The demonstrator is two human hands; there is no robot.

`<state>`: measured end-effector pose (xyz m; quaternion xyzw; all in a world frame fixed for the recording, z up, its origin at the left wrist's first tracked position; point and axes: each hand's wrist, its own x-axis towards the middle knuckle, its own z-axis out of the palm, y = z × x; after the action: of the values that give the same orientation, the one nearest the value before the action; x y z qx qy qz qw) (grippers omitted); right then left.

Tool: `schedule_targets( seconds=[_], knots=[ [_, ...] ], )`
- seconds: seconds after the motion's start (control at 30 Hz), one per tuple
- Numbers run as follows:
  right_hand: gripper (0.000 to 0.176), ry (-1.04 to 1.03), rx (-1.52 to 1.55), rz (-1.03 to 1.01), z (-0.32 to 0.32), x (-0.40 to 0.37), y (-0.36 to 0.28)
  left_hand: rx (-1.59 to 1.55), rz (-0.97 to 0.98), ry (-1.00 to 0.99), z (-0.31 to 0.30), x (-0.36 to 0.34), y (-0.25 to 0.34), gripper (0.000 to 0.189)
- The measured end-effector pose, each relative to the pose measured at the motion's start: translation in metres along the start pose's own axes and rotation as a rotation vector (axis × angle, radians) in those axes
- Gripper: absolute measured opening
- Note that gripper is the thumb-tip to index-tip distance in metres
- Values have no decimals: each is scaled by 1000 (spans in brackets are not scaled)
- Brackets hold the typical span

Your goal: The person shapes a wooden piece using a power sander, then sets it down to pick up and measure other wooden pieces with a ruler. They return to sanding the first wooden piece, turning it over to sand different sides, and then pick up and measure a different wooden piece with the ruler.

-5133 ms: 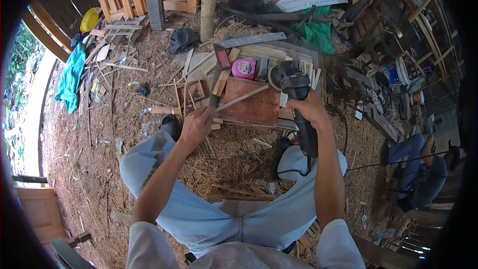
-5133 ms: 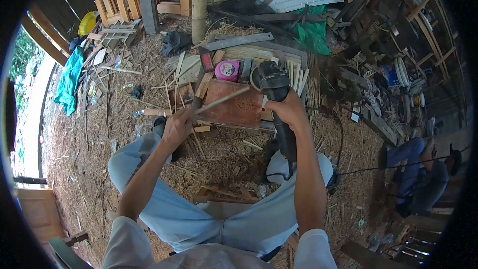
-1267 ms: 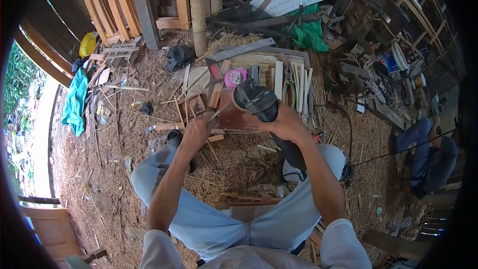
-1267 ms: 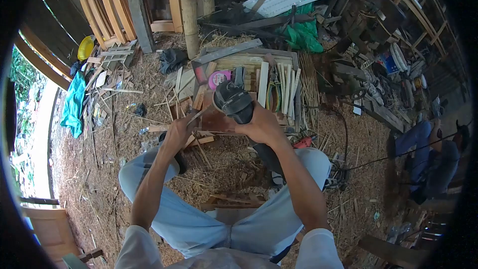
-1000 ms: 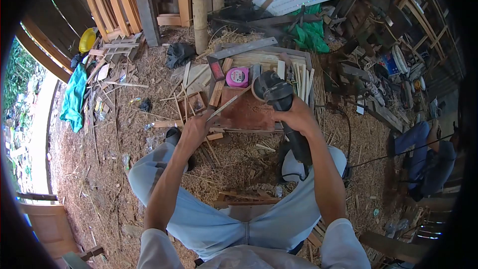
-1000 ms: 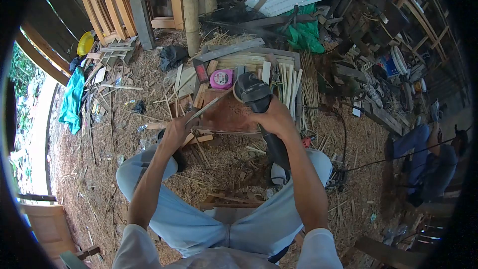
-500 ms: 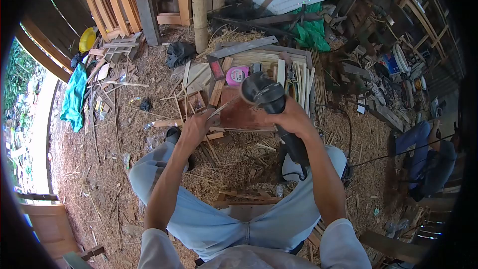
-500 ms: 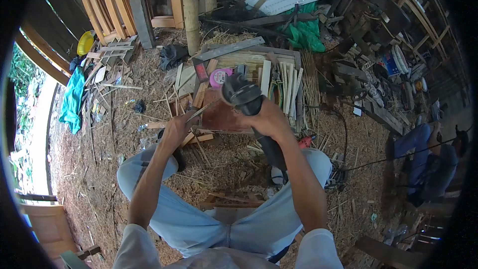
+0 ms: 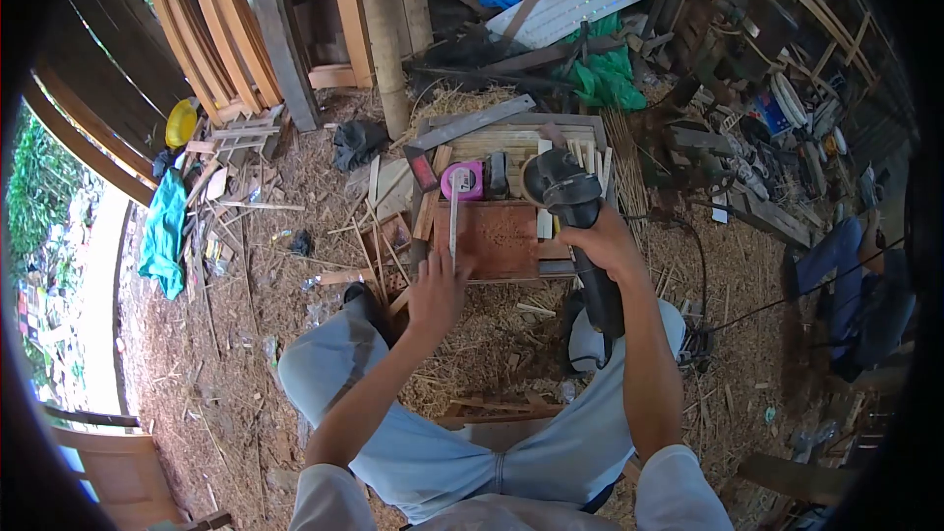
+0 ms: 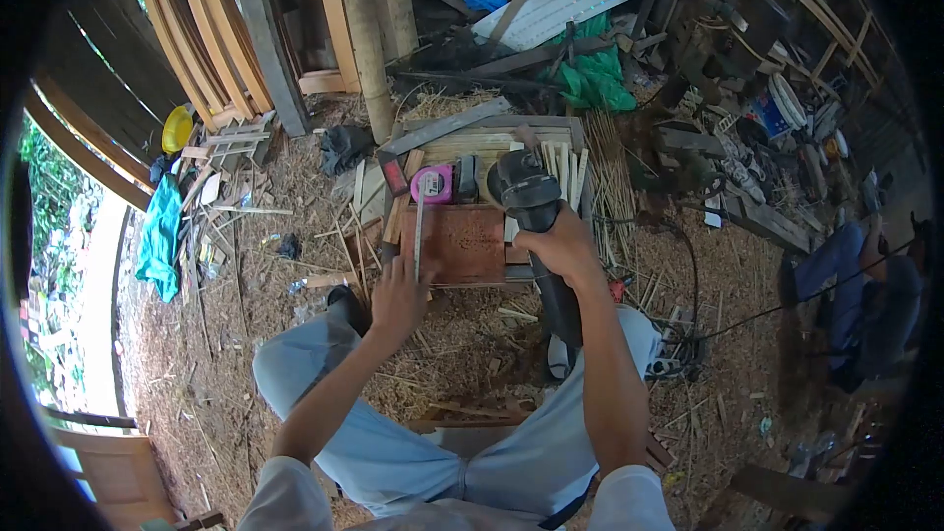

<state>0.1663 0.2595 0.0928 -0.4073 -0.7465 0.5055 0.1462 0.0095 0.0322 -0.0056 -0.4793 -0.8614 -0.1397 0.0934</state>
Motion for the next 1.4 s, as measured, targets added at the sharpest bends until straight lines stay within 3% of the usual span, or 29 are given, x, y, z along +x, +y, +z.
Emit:
schedule_targets(
  seconds=[0.17, 0.27, 0.33, 0.37, 0.4, 0.43, 0.47, 0.53, 0.57, 0.6, 0.67, 0.8, 0.9, 0.97, 1.0, 1.07, 1.13, 1.2, 1.27, 1.33, 1.4],
  knots=[
    [47, 54, 58, 78, -20, -11, -9, 127, -9, -23, -1, 28, 23, 59],
    [49, 78, 120, 78, -26, -12, -1, 95, -35, 91, 2, 63, 19, 65],
    [49, 64, 207, 63, -31, -15, -2, -98, -214, -87, 11, 96, 7, 71],
    [49, 69, 214, 65, -32, -15, 1, -94, -206, -89, 30, 105, -7, 71],
    [49, 83, 192, 76, -33, -14, 4, -27, -158, -224, 56, 115, -24, 71],
    [50, 95, 170, 87, -34, -13, 6, 43, -111, -358, 51, 126, -21, 71],
    [50, 97, 175, 87, -32, -13, 9, 46, -108, -358, 44, 134, -22, 71],
    [51, 186, 118, 14, -30, -10, 13, -99, -490, -560, -26, 158, 3, 69],
    [51, 187, 122, 16, -30, -10, 13, -190, -577, -389, -14, 164, -9, 59],
    [52, 174, 136, 16, -30, -11, 13, -188, -577, -392, 9, 175, -32, 59],
    [52, 159, 151, 18, -30, -14, 11, -153, -157, -171, 47, 202, -71, 52],
    [53, 136, 163, 7, -28, -13, 8, -368, -42, -156, 50, 227, -74, 58],
    [52, 153, 114, 19, -24, -6, 17, -463, -103, -261, 56, 238, -69, 65],
    [52, 140, 94, 22, -22, -6, 13, -581, -113, -373, 42, 243, -65, 56],
    [52, 115, 81, 42, -22, -10, 5, -584, -119, -370, 29, 241, -61, 56],
    [51, 90, 62, 53, -24, -9, -1, -1022, -200, -314, -13, 238, -49, 44],
    [63, 0, 64, 63, -19, -8, 1, -1069, -155, -248, -41, 217, -58, 35],
    [56, 6, 60, 37, -12, -8, -1, -1145, -96, 39, -57, 177, -66, 32],
    [49, 6, 43, 11, -6, -11, -5, -712, -38, 123, -80, 123, -57, 27],
    [49, -36, 64, -42, -1, -15, -12, -728, -274, 42, -52, 73, -61, 24],
    [53, -77, 5, -36, 4, -23, -26, -744, -341, 41, -28, 31, -58, 23]
  ],
)
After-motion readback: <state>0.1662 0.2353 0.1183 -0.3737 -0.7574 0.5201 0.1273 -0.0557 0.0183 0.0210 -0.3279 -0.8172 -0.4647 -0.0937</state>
